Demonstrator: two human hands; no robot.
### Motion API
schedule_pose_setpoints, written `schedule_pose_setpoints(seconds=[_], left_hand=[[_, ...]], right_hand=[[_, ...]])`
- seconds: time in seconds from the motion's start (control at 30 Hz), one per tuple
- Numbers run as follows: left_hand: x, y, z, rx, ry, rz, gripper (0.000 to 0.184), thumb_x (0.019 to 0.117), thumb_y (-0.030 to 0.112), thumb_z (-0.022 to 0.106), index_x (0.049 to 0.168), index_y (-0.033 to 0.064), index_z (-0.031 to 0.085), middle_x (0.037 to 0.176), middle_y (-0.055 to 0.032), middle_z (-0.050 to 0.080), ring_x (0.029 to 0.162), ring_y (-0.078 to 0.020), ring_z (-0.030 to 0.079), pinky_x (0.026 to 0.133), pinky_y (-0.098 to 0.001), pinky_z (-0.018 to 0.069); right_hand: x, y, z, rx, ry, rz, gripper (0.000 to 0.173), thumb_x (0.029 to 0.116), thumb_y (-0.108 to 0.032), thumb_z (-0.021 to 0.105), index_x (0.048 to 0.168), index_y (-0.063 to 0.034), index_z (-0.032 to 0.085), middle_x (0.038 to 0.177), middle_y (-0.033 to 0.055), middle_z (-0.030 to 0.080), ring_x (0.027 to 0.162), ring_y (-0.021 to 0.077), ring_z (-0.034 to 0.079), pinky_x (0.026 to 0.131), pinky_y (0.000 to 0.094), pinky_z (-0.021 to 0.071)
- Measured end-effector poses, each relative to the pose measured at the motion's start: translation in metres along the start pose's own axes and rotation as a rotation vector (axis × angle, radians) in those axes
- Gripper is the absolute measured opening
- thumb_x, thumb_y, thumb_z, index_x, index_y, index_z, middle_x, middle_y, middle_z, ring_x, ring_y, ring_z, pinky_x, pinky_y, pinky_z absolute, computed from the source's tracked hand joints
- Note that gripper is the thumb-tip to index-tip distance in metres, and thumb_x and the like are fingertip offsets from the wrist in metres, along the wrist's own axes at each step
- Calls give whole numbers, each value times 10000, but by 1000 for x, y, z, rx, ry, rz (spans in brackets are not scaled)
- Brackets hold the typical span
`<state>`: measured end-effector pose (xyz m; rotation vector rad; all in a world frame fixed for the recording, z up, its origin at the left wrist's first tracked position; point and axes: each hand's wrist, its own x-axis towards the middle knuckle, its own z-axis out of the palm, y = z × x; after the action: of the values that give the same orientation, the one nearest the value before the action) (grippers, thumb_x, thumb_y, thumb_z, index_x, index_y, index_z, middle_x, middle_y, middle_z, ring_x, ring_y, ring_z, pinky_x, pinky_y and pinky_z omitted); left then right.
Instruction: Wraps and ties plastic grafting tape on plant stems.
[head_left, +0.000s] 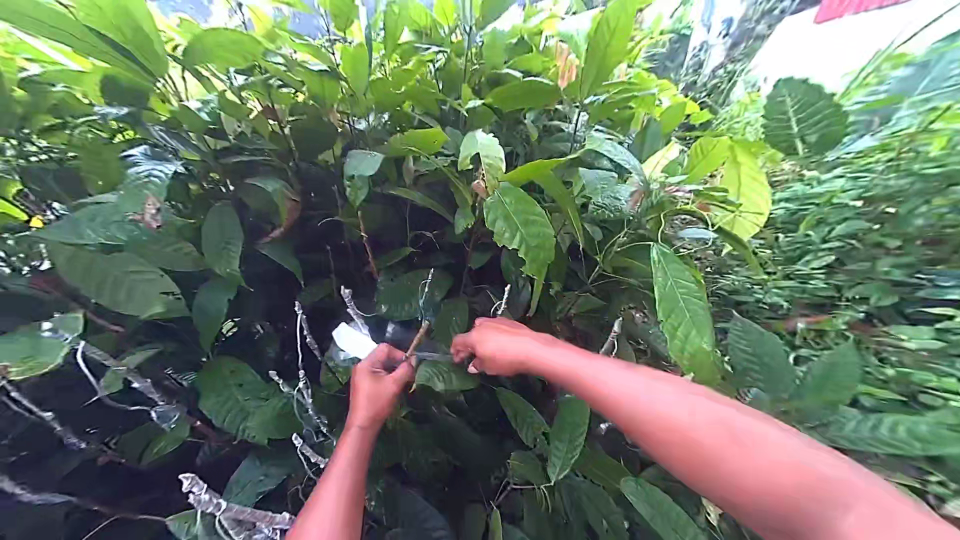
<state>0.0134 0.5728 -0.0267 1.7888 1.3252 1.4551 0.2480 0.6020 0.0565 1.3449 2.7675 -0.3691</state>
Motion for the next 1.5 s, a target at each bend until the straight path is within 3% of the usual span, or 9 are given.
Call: schedule_pose_setpoints(seconds=[0.17,0.3,0.63,0.77,0.97,1.1,1.23,1.4,1.5], left_hand=[[5,11,17,-87,19,-110,59,871,43,739,908,14,705,825,-22,716,715,-84,680,699,-275,586],[-7,11,23,262,-254,7,197,913,221,722,985,38,731,949,-83,744,902,-185,715,863,-450,582],[4,20,-2,-34,21,-109,99,914,62,727,982,13,675,884,-41,719,682,-114,721,668,-293,645],[-5,17,20,188,-100,89,172,902,140,660,960,-11,717,846,-78,712,791,-147,680,784,-404,571],[-3,33,3,447,-229,126,224,997,200,609,1131,70,733,946,-100,755,846,-235,745,820,-501,604],[-9,38,19,518,-299,150,277,1022,228,580,1132,41,751,949,-183,746,914,-357,727,866,-599,551],[-2,39,0,482,-222,95,296,1043,274,556,1174,84,741,933,-102,755,847,-245,733,835,-513,584],[-9,50,20,594,-299,47,336,1035,305,579,1184,42,724,1016,-206,738,990,-388,714,898,-620,537],[0,57,10,643,-321,35,388,1077,356,484,1179,93,750,995,-172,747,984,-361,714,919,-606,523]], right_hand=[[-40,-94,12,-21,165,-224,192,1016,-73,540,1140,-29,680,941,235,699,902,448,699,752,635,542],[-8,-54,-44,450,97,-259,288,1068,-105,503,1301,27,612,1153,200,681,905,239,663,798,426,553],[-43,-81,4,-8,99,-179,246,1024,-71,528,1227,-48,665,1005,241,700,974,457,686,819,648,527],[-44,-95,-42,450,75,-219,240,1033,-103,563,1222,-30,691,976,152,710,800,235,671,719,436,562],[-43,-52,-34,-45,221,-76,261,1009,-141,590,1248,-45,632,1006,235,691,981,443,679,830,646,523],[-29,-45,-55,466,156,-217,295,1043,-67,533,1319,14,598,1164,185,689,949,241,660,782,412,539],[-27,-36,-27,-18,149,-101,297,1006,-138,607,1293,-66,634,1085,218,711,1035,429,687,882,660,521],[-27,-48,-59,513,140,-205,319,1035,-57,536,1345,0,585,1193,167,688,913,207,667,740,382,547],[-22,-22,-49,58,189,-59,363,1004,-94,598,1365,-52,595,1223,188,690,1101,351,682,925,573,542]])
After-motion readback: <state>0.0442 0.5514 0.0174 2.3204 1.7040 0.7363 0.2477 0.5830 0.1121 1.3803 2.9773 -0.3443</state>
